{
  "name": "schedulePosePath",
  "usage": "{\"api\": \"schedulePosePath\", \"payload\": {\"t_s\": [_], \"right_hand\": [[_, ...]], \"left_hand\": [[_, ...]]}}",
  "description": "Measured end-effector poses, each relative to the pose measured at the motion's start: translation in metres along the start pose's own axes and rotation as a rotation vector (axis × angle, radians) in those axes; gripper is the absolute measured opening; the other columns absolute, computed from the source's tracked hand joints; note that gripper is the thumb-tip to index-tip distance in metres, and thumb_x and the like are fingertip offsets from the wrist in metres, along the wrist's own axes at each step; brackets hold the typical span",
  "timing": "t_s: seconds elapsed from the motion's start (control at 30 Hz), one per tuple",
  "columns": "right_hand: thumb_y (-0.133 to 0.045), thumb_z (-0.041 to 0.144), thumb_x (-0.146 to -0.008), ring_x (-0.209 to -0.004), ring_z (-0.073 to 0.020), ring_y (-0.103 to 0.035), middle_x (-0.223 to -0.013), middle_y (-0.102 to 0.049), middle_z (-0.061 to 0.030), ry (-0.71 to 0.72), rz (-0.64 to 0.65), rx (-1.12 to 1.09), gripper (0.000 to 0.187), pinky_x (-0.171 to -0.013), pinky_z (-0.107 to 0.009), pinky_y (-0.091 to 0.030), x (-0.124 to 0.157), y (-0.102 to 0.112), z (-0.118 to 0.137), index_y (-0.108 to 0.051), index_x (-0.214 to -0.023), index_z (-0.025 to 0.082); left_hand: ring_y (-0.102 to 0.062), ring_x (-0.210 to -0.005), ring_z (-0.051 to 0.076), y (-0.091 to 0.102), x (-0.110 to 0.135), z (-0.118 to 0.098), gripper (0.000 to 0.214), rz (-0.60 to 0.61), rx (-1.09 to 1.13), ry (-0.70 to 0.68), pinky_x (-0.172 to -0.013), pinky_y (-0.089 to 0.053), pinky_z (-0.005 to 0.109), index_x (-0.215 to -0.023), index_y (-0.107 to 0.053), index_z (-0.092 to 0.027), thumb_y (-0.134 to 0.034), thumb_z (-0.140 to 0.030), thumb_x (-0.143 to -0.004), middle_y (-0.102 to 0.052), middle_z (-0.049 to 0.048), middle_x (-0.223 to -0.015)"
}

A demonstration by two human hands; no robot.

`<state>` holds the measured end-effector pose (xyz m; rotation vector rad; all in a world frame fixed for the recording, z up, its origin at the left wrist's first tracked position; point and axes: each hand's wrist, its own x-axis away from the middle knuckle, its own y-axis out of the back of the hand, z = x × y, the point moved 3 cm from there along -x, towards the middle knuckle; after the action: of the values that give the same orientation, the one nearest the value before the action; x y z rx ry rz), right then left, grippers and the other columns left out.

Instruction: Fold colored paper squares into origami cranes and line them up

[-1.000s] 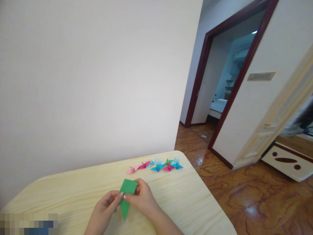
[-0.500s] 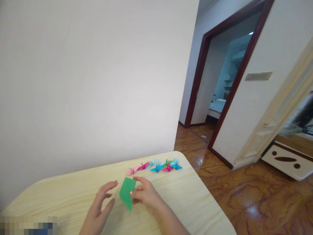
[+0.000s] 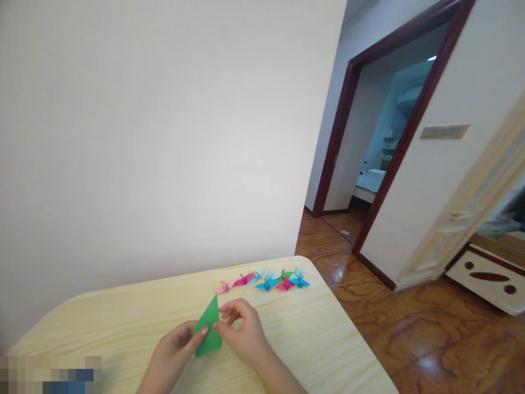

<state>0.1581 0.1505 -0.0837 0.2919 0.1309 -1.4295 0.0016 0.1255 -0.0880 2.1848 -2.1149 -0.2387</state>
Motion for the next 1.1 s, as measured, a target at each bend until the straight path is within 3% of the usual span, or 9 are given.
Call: {"api": "schedulePosePath", "payload": {"t_s": [0.17,0.3,0.47,0.7,0.93,1.1], "right_hand": [[-0.066,0.007,-0.06,-0.066,-0.0139,-0.053,-0.068,-0.056,0.0016,0.001,-0.021,0.062,0.017,-0.063,-0.025,-0.043,0.003,0.001,0.007,-0.057,-0.071,0.016],[-0.067,0.006,-0.059,-0.071,-0.0149,-0.053,-0.072,-0.055,0.001,0.058,0.004,0.098,0.019,-0.067,-0.025,-0.043,0.002,0.0,0.01,-0.06,-0.073,0.017],[-0.065,0.006,-0.059,-0.07,-0.0149,-0.054,-0.072,-0.055,0.0017,0.02,-0.064,0.085,0.024,-0.067,-0.026,-0.043,0.001,-0.001,0.006,-0.055,-0.077,0.017],[-0.064,0.004,-0.059,-0.071,-0.0143,-0.054,-0.071,-0.054,0.0017,0.117,-0.028,0.131,0.018,-0.065,-0.024,-0.043,0.001,0.0,0.008,-0.055,-0.067,0.018],[-0.064,0.01,-0.066,-0.079,-0.0158,-0.057,-0.08,-0.058,-0.0016,0.19,0.048,0.148,0.01,-0.072,-0.026,-0.045,0.005,-0.004,0.014,-0.064,-0.073,0.018],[-0.066,0.007,-0.061,-0.078,-0.0174,-0.055,-0.081,-0.059,-0.0014,0.19,-0.061,0.228,0.026,-0.071,-0.027,-0.044,0.007,-0.001,0.016,-0.059,-0.083,0.019]], "left_hand": [[-0.06,-0.057,0.018,-0.005,0.002,-0.001,0.034,0.02,0.046,0.015,-0.054,-0.046,0.024,-0.067,-0.07,-0.017,-0.067,-0.05,-0.061,-0.068,0.0018,-0.06],[-0.058,-0.054,0.017,-0.006,0.002,0.0,0.034,0.012,0.025,0.007,-0.051,-0.045,0.023,-0.066,-0.07,-0.017,-0.067,-0.05,-0.06,-0.067,0.0014,-0.058],[-0.056,-0.052,0.016,-0.006,0.002,0.002,0.033,0.007,0.027,0.014,-0.049,-0.043,0.022,-0.067,-0.07,-0.018,-0.066,-0.049,-0.06,-0.066,0.0006,-0.056],[-0.057,-0.054,0.017,-0.007,0.0,0.005,0.033,0.007,0.03,0.016,-0.05,-0.044,0.023,-0.068,-0.07,-0.017,-0.066,-0.05,-0.06,-0.066,0.0007,-0.057],[-0.053,-0.049,0.015,-0.009,0.001,0.002,0.037,0.022,0.074,0.054,-0.047,-0.042,0.023,-0.069,-0.07,-0.016,-0.067,-0.051,-0.057,-0.063,-0.0003,-0.053],[-0.053,-0.048,0.015,-0.009,0.002,-0.004,0.037,0.012,0.082,0.052,-0.048,-0.042,0.023,-0.064,-0.069,-0.016,-0.067,-0.052,-0.057,-0.061,-0.0009,-0.051]]}}
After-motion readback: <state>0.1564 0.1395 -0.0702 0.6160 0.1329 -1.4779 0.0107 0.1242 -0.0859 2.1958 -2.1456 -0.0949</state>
